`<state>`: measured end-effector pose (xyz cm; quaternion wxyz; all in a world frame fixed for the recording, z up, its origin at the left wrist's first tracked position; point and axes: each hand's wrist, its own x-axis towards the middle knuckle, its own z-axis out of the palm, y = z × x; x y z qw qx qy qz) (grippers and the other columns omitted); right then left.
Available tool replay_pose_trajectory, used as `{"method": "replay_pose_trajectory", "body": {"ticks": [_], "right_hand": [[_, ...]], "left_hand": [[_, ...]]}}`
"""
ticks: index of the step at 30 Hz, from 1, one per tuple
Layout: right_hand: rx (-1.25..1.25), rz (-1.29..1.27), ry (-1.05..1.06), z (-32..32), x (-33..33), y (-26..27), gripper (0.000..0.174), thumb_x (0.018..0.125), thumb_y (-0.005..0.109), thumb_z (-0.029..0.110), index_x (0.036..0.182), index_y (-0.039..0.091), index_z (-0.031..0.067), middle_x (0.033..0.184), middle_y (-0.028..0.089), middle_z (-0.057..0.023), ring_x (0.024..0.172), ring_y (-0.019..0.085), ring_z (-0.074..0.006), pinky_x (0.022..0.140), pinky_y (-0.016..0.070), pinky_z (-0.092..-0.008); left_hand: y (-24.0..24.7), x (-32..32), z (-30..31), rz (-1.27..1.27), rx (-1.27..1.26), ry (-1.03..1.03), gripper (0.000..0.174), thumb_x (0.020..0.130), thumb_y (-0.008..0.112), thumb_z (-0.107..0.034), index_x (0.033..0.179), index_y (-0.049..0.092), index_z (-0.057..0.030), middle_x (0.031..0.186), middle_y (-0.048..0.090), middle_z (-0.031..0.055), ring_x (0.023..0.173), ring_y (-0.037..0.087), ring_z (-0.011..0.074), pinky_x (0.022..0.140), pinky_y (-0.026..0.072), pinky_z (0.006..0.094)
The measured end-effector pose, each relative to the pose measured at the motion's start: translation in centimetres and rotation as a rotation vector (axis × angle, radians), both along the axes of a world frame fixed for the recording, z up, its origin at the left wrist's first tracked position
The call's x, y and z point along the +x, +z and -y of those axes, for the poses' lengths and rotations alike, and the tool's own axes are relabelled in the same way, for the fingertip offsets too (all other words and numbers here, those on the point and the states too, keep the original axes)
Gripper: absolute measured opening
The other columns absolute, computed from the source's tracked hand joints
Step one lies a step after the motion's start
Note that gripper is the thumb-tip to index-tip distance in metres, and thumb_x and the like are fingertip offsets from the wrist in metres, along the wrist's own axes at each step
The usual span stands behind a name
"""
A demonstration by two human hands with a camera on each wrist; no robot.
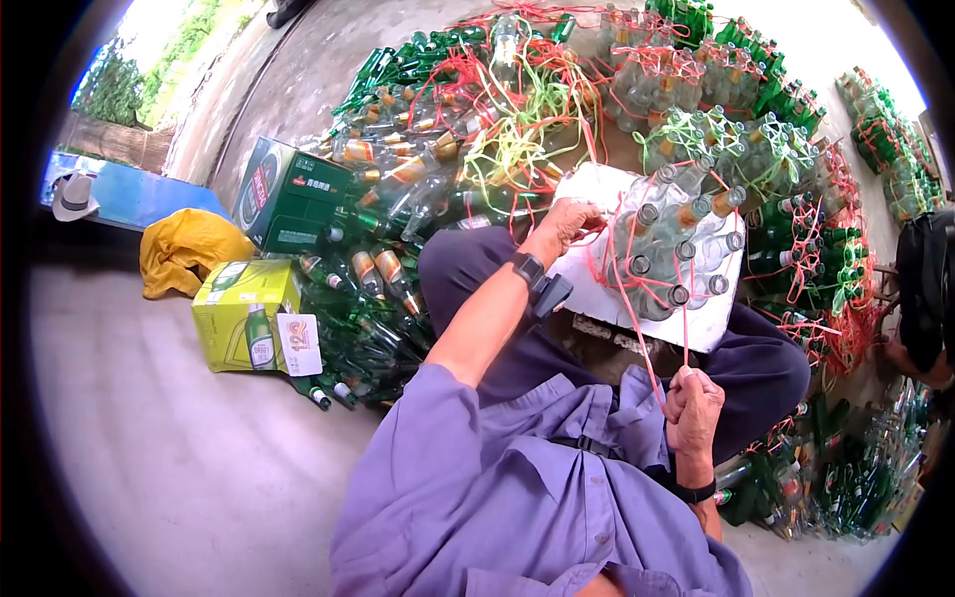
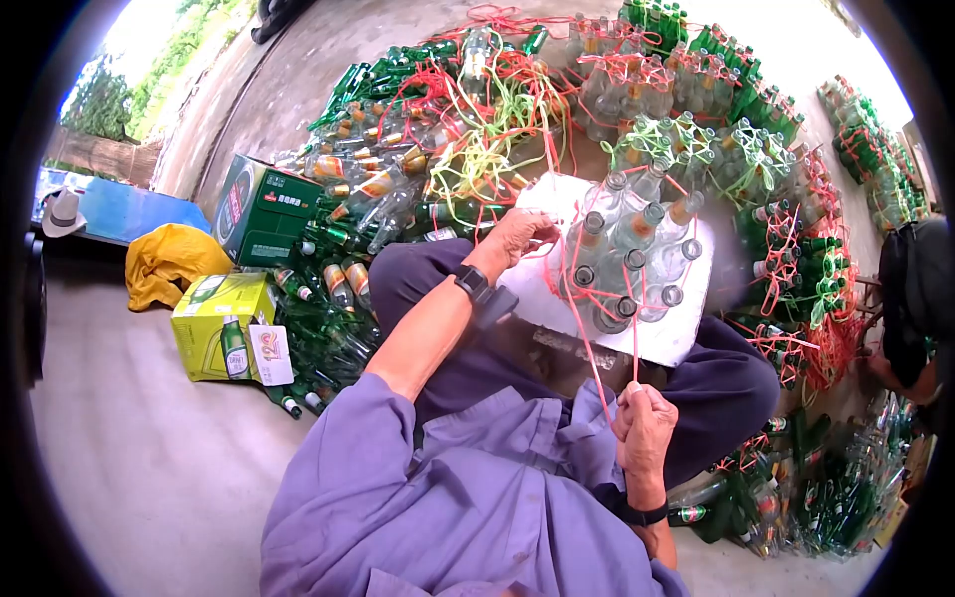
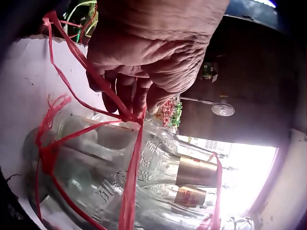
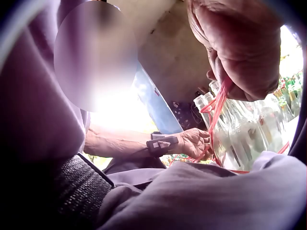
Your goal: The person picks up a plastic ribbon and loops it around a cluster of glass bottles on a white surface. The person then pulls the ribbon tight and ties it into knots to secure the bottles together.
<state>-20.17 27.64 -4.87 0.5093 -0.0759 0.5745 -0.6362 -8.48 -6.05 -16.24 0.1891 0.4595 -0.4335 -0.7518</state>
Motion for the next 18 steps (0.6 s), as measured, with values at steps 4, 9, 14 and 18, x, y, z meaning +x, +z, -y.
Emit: {"method": "replay_pose_trajectory", "body": {"ticks": [4, 9, 14, 18], "right_hand": [[-0.023, -0.014, 0.014, 0.0, 0.1, -0.2, 0.026, 0.097, 0.053, 0.014, 0.074, 0.053, 0.0004, 0.051, 0.031, 0.0067, 0.037, 0.024, -0.0023, 0.035, 0.0184, -0.0219], [0.021, -0.015, 0.002, 0.3, 0.3, -0.2, 0.028, 0.096, 0.054, 0.012, 0.07, 0.053, 0.001, 0.051, 0.032, 0.0066, 0.038, 0.024, -0.0022, 0.036, 0.0181, -0.0223], [-0.007, -0.019, 0.006, 0.7, 0.8, -0.5, 0.027, 0.095, 0.053, 0.011, 0.069, 0.053, 0.0007, 0.05, 0.033, 0.0064, 0.037, 0.024, -0.0028, 0.035, 0.0186, -0.0224], [-0.016, 0.003, 0.052, 1.2, 1.4, -0.5, 0.029, 0.095, 0.054, 0.013, 0.068, 0.053, 0.0007, 0.05, 0.034, 0.0057, 0.037, 0.025, -0.0029, 0.036, 0.0185, -0.0227]], "left_hand": [[2.1, 0.2, 0.3, -0.069, 0.109, -0.11, 0.01, 0.088, 0.067, -0.018, 0.094, 0.071, -0.0108, 0.086, 0.069, -0.0014, 0.073, 0.06, 0.0064, 0.059, 0.0398, 0.0221], [1.0, 0.1, 1.4, -0.089, 0.185, 0.005, 0.009, 0.089, 0.062, -0.011, 0.091, 0.068, -0.0047, 0.074, 0.065, 0.0014, 0.057, 0.057, 0.0083, 0.052, 0.043, 0.0249], [2.4, 0.9, 1.6, -0.307, 0.195, 0.122, 0.006, 0.091, 0.062, -0.011, 0.091, 0.064, -0.0052, 0.07, 0.061, 0.0015, 0.055, 0.055, 0.0112, 0.049, 0.042, 0.0258], [4.4, 2.0, 1.8, -0.509, 0.118, 0.175, 0.01, 0.093, 0.064, -0.016, 0.092, 0.063, -0.0068, 0.073, 0.06, 0.0009, 0.059, 0.055, 0.0112, 0.053, 0.0436, 0.026]]}}
